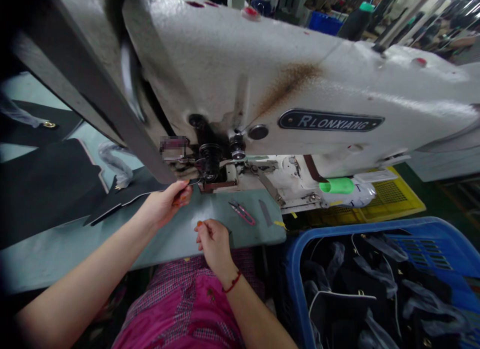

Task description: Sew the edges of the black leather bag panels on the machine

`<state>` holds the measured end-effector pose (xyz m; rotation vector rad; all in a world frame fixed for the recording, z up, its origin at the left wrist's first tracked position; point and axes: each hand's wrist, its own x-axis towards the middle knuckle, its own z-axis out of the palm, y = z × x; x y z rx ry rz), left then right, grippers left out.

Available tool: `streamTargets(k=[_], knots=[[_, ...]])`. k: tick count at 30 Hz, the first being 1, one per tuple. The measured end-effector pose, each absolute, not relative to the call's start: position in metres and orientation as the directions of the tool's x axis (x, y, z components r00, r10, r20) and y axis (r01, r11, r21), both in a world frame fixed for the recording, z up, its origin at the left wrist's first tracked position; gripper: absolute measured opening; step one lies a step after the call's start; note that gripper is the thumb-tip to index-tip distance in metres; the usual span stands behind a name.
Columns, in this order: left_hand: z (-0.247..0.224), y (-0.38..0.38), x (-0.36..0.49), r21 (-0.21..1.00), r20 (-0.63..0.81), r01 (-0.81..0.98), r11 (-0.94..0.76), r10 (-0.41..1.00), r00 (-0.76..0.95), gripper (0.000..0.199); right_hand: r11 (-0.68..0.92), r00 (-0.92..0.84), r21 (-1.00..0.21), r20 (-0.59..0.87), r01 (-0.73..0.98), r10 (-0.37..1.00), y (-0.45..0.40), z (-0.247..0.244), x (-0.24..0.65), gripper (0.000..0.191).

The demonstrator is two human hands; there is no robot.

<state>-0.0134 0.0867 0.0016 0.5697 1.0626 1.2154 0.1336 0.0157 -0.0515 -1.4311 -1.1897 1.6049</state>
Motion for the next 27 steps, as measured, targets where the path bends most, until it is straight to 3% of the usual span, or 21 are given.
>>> streamTargets(k=[27], knots=[[0.002,0.081,0.024,0.772,-0.354,-0.626,0.110,0.892,-0.280,0.032,-0.237,-0.263,-0.947,-0.291,0.218,0.920,0.013,-0.060,0.141,0.032]])
